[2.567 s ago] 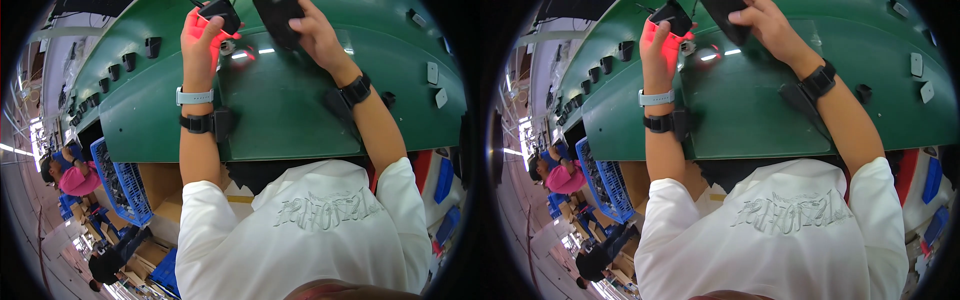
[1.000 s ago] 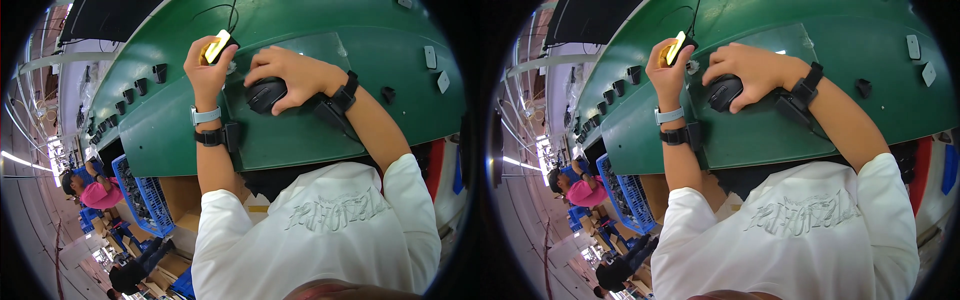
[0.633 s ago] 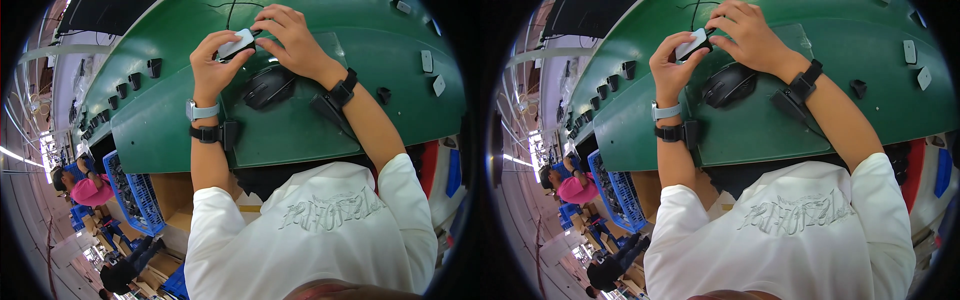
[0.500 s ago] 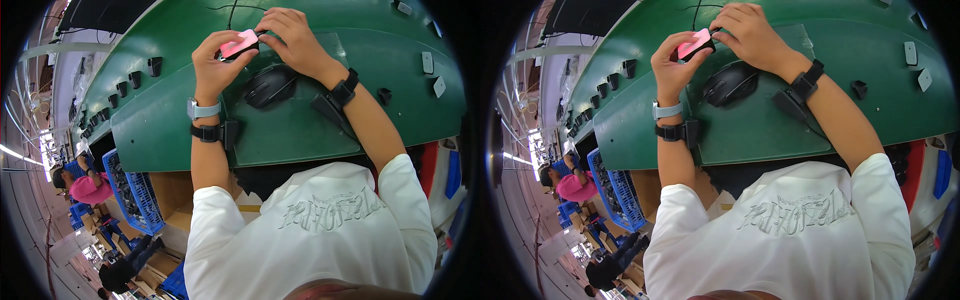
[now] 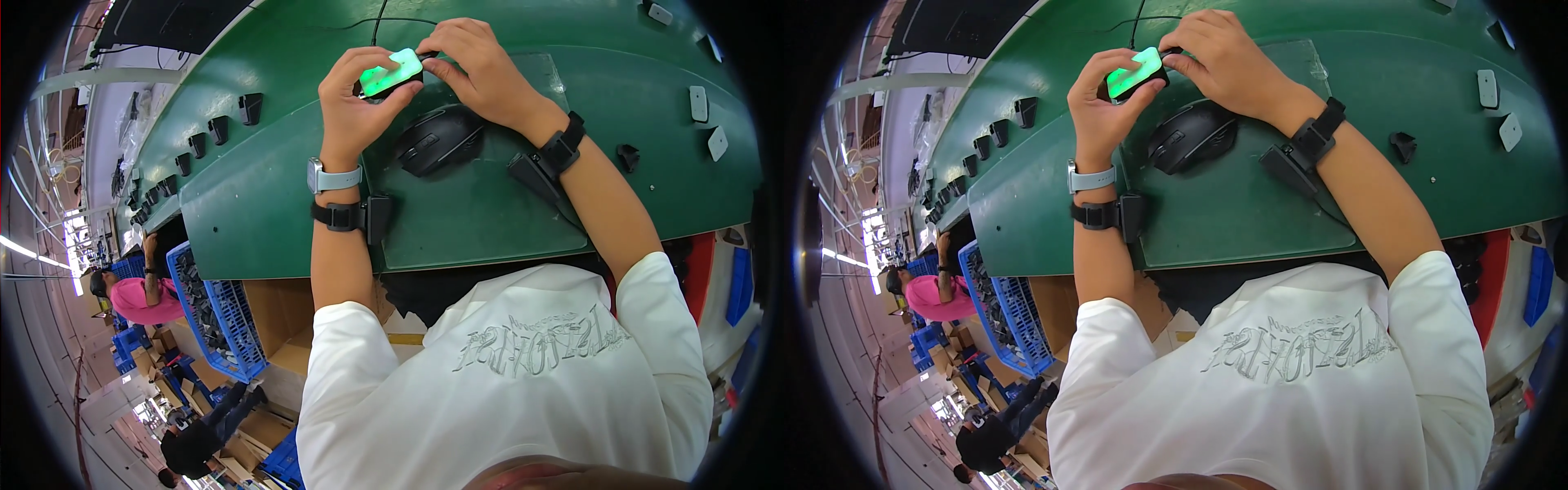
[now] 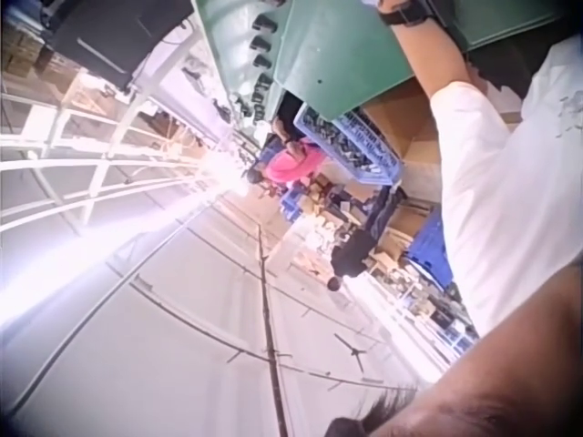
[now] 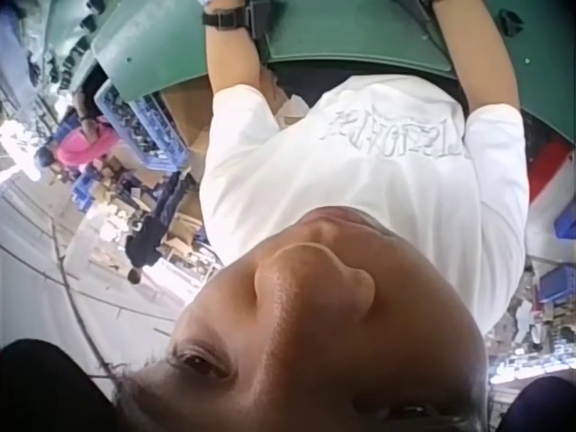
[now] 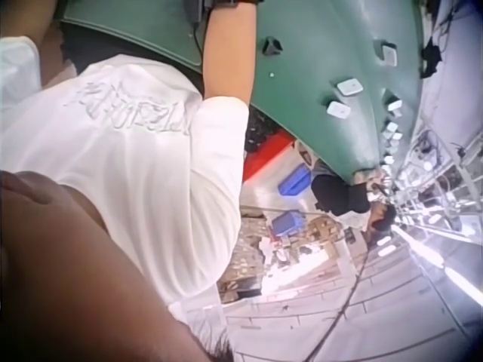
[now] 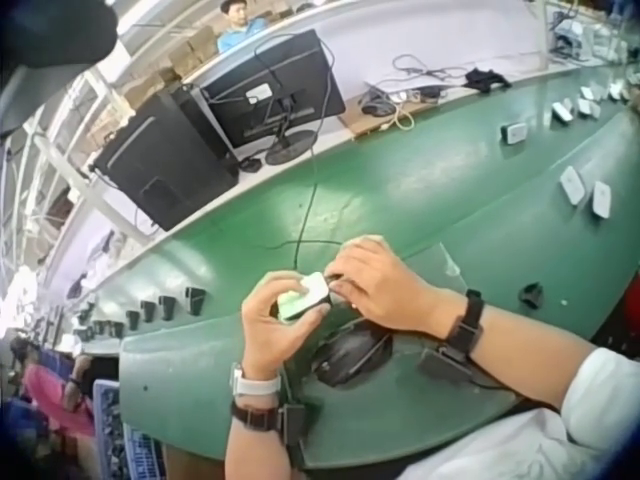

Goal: The person tests a charging dock by plugging in a cable, placing a mouse on top to check the light, and then removing both to repeat the process with a new dock.

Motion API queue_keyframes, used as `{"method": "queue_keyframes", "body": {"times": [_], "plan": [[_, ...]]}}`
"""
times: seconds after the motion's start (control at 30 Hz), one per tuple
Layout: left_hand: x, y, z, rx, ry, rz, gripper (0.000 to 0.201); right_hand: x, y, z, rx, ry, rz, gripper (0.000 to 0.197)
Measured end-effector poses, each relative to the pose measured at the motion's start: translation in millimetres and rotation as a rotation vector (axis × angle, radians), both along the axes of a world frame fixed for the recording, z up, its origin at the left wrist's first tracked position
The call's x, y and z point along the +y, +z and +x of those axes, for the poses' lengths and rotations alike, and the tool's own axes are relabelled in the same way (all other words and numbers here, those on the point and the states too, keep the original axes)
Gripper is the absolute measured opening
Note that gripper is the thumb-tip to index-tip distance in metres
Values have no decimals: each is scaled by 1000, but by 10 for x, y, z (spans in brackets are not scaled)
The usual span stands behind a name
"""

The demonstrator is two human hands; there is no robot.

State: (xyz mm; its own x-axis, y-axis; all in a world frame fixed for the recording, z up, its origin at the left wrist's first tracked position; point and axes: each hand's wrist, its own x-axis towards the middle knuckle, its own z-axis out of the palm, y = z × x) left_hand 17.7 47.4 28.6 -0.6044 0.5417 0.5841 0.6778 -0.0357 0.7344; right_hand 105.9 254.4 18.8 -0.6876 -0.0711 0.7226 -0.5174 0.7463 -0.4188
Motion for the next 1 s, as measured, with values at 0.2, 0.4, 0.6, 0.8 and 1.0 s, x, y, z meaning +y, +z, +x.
{"method": "queue_keyframes", "body": {"times": [0.2,0.4,0.6,0.8,1.0], "plan": [[2,0,-1,12,-5,2,37,-1,-7,0,6,5,1,21],[-1,8,-4,27,-21,-9,39,1,-15,4,-3,6,-2,21],[-22,-28,-20,10,-30,18,42,-7,-45,4,-18,23,-15,23],[-5,13,-37,97,-34,-37,40,53,-62,0,-8,51,-16,23],[-66,160,32,-20,-69,-127,41,-30,5,46,-264,155,-220,20]]}}
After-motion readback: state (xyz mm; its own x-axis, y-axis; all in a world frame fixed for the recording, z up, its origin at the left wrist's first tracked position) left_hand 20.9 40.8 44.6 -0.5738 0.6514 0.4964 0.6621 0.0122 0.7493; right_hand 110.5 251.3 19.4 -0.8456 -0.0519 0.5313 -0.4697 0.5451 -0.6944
